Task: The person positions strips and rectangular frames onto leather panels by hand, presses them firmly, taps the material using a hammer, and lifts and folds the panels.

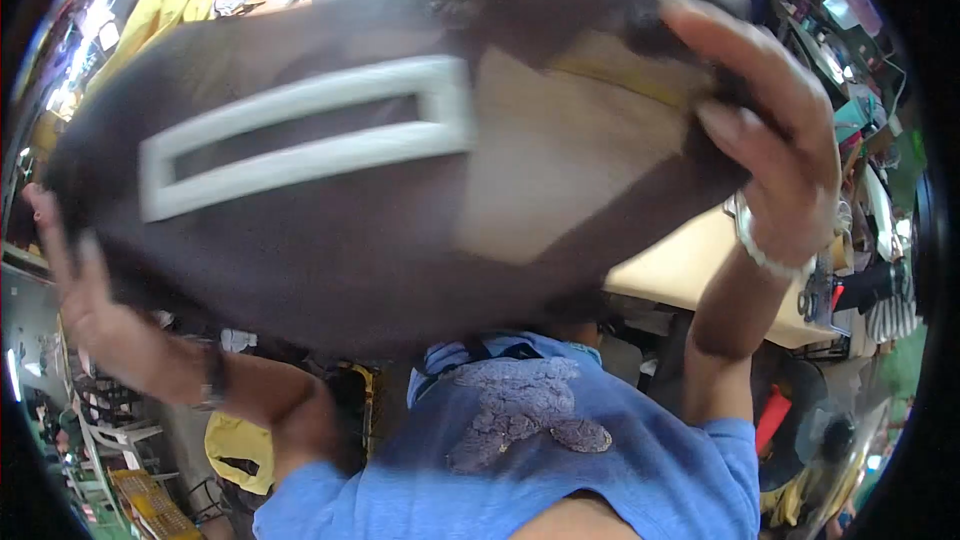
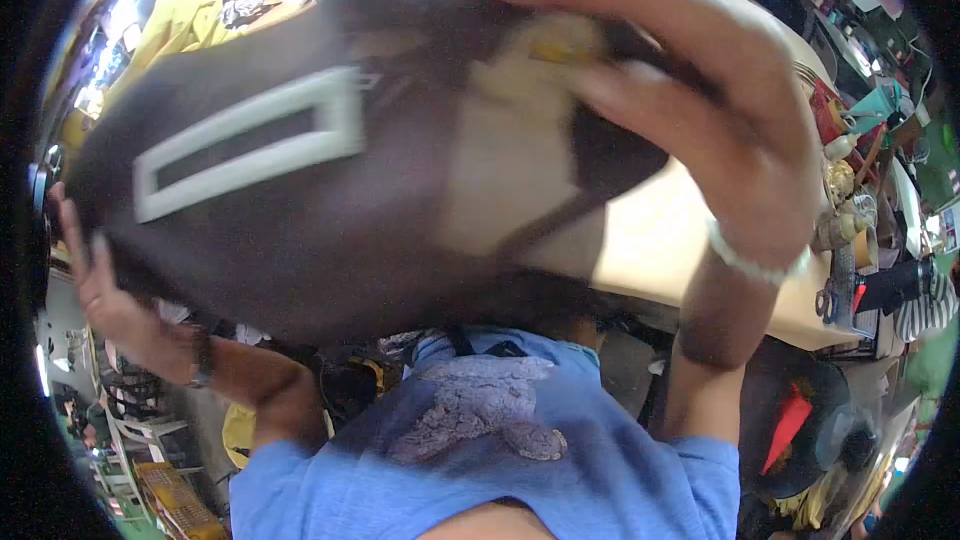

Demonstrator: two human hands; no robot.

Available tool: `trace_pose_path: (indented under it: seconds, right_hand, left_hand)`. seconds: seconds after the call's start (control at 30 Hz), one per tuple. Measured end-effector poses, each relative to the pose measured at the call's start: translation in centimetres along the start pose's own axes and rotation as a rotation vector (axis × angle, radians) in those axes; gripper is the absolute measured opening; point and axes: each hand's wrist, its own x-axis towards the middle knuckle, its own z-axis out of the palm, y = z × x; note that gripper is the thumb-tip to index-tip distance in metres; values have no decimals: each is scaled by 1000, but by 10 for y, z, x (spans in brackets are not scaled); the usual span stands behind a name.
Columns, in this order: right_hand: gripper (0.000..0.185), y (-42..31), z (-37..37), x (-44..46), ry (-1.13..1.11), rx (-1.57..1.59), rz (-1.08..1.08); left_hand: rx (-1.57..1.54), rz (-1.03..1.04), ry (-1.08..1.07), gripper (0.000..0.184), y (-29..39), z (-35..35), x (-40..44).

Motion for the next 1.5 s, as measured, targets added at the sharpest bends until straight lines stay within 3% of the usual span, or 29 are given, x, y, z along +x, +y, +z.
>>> trace_pose_path:
  seconds: [0.03, 0.07, 0.13, 0.17, 0.3, 0.47, 0.5, 0.53, 0.6, 0.63, 0.67, 0.73, 0.83, 0.87, 0.93, 1.13, 1.23, 1.37, 1.5]
  right_hand:
    - [49, -4, 12, 18, 6, 93, -26]
    - [49, 0, 22, 33, 24, 261, -47]
    - [49, 4, 39, 56, 22, 465, -37]
    - [49, 4, 48, 67, 11, 558, -20]
    - [50, 1, 77, 109, -65, 903, 73]
    - [52, 27, 108, 155, -125, 1225, 295]
    - [53, 45, 118, 162, -100, 1212, 364]
    - [39, 77, 137, 172, -52, 1151, 468]
    - [55, 88, 138, 143, 105, 673, 356]
    - [59, 96, 143, 135, 132, 519, 387]
    - [63, 108, 150, 127, 157, 364, 415]
    - [65, 148, 173, 109, 146, 229, 397]
    - [61, 188, 210, 73, 165, 148, 427]
    - [61, 189, 217, 66, 133, 115, 479]
    - [63, 184, 222, 64, 23, 110, 648]
    - [63, 221, 246, 60, 223, 74, 600]
    - [63, 228, 246, 62, 270, 58, 649]
    - [61, 234, 250, 57, 361, 127, 680]
    - [56, 236, 252, 54, 390, 218, 700]
  left_hand:
    - [237, -99, 104, 39, -9, -21, 13]
    - [111, -408, 38, 46, -104, -86, 43]
    - [423, -37, 157, 44, -15, -59, 73]
    - [179, -39, 92, 45, -21, -62, 92]
    - [243, 33, -17, 42, -88, -44, 139]
    - [292, 84, -273, 40, -214, 57, 183]
    - [280, 103, -320, 40, -238, 85, 185]
    - [251, 141, -363, 40, -268, 114, 184]
    - [152, 251, -435, 40, -325, 175, 157]
    - [358, 45, -608, 40, -290, 185, 130]
    - [304, -22, -612, 39, -251, 188, 100]
    - [183, 114, -602, 38, -285, 226, 51]
    - [175, -1, -728, 41, -276, 251, -8]
    - [273, 199, -675, 41, -303, 269, -27]
    - [294, 201, -689, 40, -295, 279, -47]
    - [251, 124, -725, 41, -315, 323, -58]
    - [453, 173, -816, 45, -312, 333, -65]
    - [652, -86, -982, 54, -272, 320, -70]
    - [357, -275, -1055, 58, -317, 309, -96]
